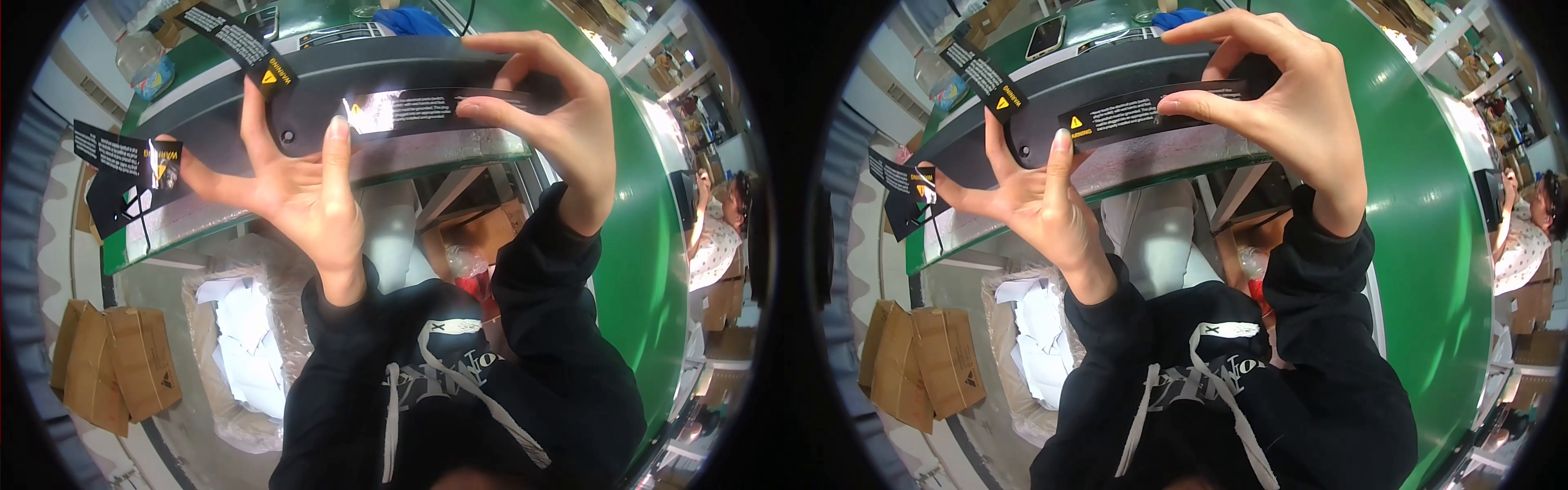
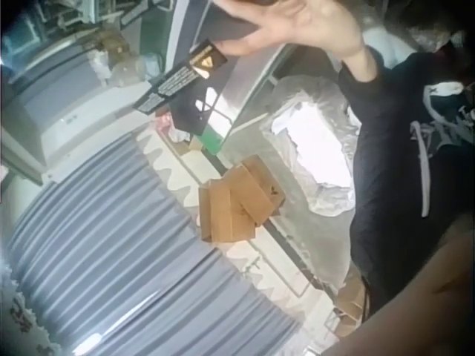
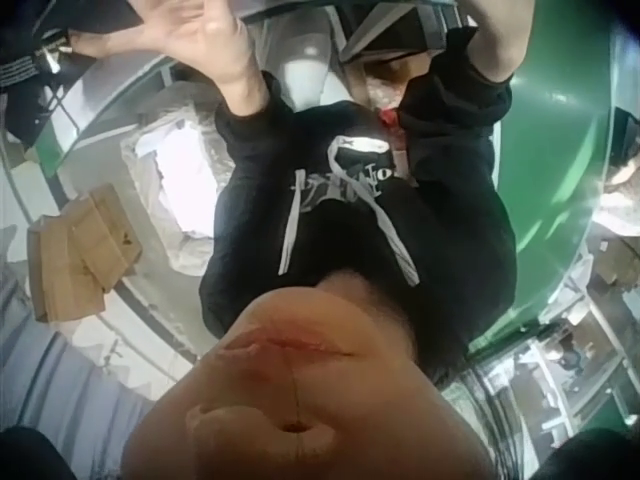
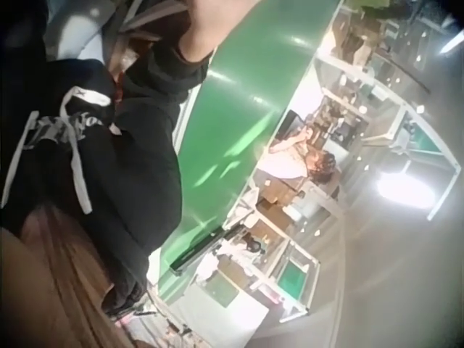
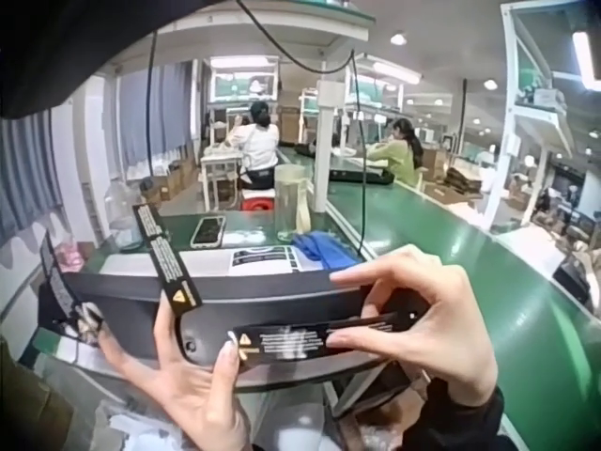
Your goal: Assembling and labeling electronic lamp components on a production line.
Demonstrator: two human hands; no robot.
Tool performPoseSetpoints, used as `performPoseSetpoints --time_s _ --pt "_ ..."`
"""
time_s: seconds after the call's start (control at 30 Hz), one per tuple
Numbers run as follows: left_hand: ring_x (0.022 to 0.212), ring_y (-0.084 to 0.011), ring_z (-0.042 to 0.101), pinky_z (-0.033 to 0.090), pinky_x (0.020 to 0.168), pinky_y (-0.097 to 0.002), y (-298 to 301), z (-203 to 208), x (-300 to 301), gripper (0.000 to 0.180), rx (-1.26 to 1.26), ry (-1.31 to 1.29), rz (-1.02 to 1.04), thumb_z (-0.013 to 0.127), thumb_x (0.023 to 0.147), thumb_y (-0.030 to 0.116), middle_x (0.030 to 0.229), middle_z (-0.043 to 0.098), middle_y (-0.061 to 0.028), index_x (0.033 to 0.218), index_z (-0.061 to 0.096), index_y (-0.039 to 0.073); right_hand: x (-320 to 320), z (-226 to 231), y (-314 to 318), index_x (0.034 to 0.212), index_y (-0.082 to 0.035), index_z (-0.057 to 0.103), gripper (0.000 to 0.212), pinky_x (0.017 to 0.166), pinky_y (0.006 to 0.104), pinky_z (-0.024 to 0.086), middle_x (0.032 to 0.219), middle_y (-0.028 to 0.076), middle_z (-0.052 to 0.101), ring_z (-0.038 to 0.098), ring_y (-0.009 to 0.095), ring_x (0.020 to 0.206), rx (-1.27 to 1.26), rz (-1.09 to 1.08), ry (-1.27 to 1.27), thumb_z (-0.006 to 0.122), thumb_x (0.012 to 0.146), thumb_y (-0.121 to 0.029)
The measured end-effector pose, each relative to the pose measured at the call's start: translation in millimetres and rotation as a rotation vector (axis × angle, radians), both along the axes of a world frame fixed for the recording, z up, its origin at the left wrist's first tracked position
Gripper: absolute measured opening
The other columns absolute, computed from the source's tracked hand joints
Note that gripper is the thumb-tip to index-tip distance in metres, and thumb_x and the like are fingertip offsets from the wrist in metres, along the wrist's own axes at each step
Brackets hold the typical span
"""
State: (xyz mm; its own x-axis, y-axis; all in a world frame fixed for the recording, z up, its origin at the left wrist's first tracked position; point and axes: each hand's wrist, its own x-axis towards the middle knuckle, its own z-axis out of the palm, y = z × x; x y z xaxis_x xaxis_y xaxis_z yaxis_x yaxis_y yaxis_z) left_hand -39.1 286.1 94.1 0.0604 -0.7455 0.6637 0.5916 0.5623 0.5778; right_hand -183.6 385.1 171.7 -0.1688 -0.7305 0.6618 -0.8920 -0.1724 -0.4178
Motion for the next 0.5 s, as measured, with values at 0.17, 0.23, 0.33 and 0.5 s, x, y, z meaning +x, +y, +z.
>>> performPoseSetpoints --time_s 0.17,0.23,0.33,0.5 --pt "0.102 -0.026 0.057 0.058 0.072 -0.0352 2.5 -0.4 -2.5 0.101 0.071 -0.014 -0.011 0.056 0.076 -0.019 0.137 0.032 -0.0243 0.141 -0.002 0.032 -15.7 -17.0 -3.5 0.107 -0.008 0.065 0.047 0.071 0.0205 0.043 0.065 -0.003 0.053 0.055 0.007 0.077 0.04 -0.056 -0.143 0.082 0.062 -0.009" --pt "0.1 -0.0257 0.058 0.059 0.07 -0.0348 0.5 5.5 -1.9 0.101 0.062 -0.024 -0.008 0.056 0.076 -0.019 0.137 0.031 -0.0242 0.141 -0.002 0.032 -20.0 -18.5 -8.6 0.104 -0.008 0.066 0.047 0.069 0.0217 0.043 0.064 -0.002 0.056 0.054 0.007 0.072 -0.025 -0.047 -0.101 0.083 0.061 -0.012" --pt "0.096 -0.0246 0.059 0.058 0.07 -0.0333 0.7 3.9 -0.2 0.1 0.056 -0.071 0.038 0.055 0.076 -0.018 0.136 0.033 -0.0234 0.141 -0.002 0.032 -21.6 -17.1 -11.4 0.099 -0.009 0.067 0.046 0.065 0.0241 0.045 0.06 0.001 0.061 0.054 0.008 0.062 -0.144 -0.025 -0.012 0.085 0.058 -0.017" --pt "0.097 -0.0247 0.059 0.058 0.07 -0.0332 -1.8 0.1 1.9 0.1 0.053 -0.045 0.01 0.055 0.076 -0.018 0.136 0.035 -0.0223 0.142 -0.002 0.032 -19.2 -15.2 -12.4 0.101 -0.009 0.065 0.047 0.071 0.026 0.045 0.061 0.001 0.062 0.058 0.01 0.069 -0.071 -0.017 -0.16 0.084 0.058 -0.017"
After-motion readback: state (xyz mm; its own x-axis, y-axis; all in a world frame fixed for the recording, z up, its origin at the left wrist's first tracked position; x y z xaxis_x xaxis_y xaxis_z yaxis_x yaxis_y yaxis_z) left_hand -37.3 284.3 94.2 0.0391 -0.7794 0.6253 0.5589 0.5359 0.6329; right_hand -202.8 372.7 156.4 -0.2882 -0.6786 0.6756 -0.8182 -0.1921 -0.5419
